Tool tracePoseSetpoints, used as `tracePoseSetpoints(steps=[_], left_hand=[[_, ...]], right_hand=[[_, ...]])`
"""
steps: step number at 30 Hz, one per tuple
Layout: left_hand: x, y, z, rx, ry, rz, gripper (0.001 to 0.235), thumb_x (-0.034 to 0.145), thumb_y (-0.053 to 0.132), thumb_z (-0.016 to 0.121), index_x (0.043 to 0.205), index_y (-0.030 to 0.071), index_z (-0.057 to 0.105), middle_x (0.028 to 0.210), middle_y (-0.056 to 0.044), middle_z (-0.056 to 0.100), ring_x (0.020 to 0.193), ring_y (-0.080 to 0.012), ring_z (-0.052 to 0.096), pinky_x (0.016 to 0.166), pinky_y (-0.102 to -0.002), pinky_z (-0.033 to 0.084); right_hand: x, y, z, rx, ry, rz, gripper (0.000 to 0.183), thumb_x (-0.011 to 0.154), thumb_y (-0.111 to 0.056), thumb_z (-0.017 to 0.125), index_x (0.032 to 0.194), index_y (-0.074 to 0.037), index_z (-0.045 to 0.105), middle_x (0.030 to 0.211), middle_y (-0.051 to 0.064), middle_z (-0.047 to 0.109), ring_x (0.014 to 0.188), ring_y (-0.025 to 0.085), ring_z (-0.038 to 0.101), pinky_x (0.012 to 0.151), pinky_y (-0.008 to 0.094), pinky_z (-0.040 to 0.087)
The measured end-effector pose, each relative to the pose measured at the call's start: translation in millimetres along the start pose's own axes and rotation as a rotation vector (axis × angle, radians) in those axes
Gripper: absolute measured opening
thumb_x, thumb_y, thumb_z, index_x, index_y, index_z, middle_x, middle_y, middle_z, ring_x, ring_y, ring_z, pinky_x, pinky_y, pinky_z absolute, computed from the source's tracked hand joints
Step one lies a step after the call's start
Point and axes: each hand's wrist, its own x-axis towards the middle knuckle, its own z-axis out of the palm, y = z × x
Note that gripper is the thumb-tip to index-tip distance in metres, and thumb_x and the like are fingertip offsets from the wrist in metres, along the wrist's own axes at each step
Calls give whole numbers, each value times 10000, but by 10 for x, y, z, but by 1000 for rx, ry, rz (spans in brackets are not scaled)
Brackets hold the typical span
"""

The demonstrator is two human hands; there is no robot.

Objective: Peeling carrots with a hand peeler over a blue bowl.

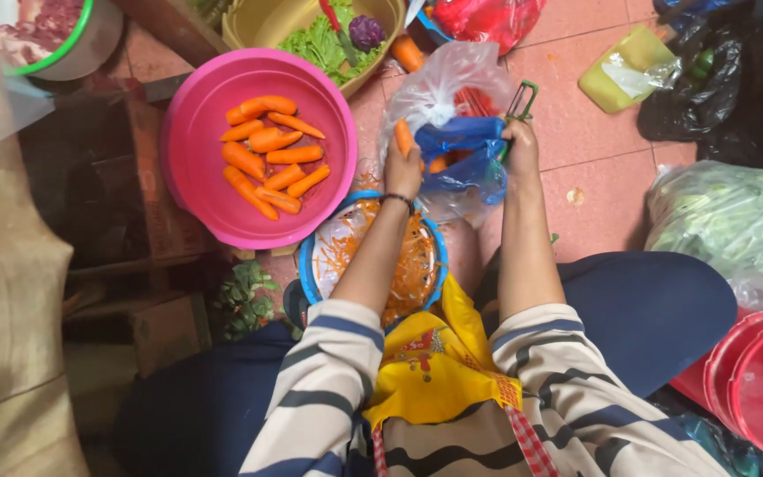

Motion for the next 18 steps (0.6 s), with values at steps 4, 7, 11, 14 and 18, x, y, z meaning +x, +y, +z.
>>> tracePoseSetpoints(steps=[4, 7, 11, 14, 18], left_hand=[[668, -484, 487, 69, -130, 4, 757, 907, 527, 617, 1541, 180, 393, 1393, -185, 622, 1271, -303, 625, 1089, -400, 525], [580, -498, 662, -533, -445, 297, 903, 971, 59, 615, 1605, 88, -27, 1360, -334, 502, 1172, -418, 621, 958, -429, 600], [279, -98, 730, 84, -385, 458, 1060, 709, 178, 864, 1549, 349, 242, 1551, -238, 267, 1430, -481, 384, 1190, -554, 389], [560, -323, 841, 410, -160, 414, 709, 813, 285, 798, 1388, 468, 424, 1406, -136, 360, 1260, -443, 535, 1077, -526, 489], [711, -45, 455, -23, -128, 143, 235, 1015, 177, 541, 1071, 351, 689, 1036, -87, 695, 673, -315, 773, 376, -276, 615]], right_hand=[[-281, -426, 250, -70, -164, -120, 147, 586, -145, 555, 719, -88, 534, 656, 9, 385, 490, 117, 387, 431, 245, 325], [-247, -407, 157, -5, -206, -204, 204, 563, -168, 545, 726, -46, 536, 680, 42, 366, 552, 159, 381, 497, 280, 342], [-277, -434, 288, -14, -208, -263, 168, 585, -151, 550, 706, -36, 530, 678, 71, 382, 578, 188, 401, 515, 291, 348], [-376, -621, 363, -5, -193, -267, 144, 594, -124, 562, 703, -34, 533, 695, 97, 424, 574, 196, 423, 501, 288, 350], [-469, -869, 437, -98, -235, -149, 103, 736, -162, 591, 772, -76, 547, 798, 80, 512, 580, 98, 452, 472, 204, 406]])
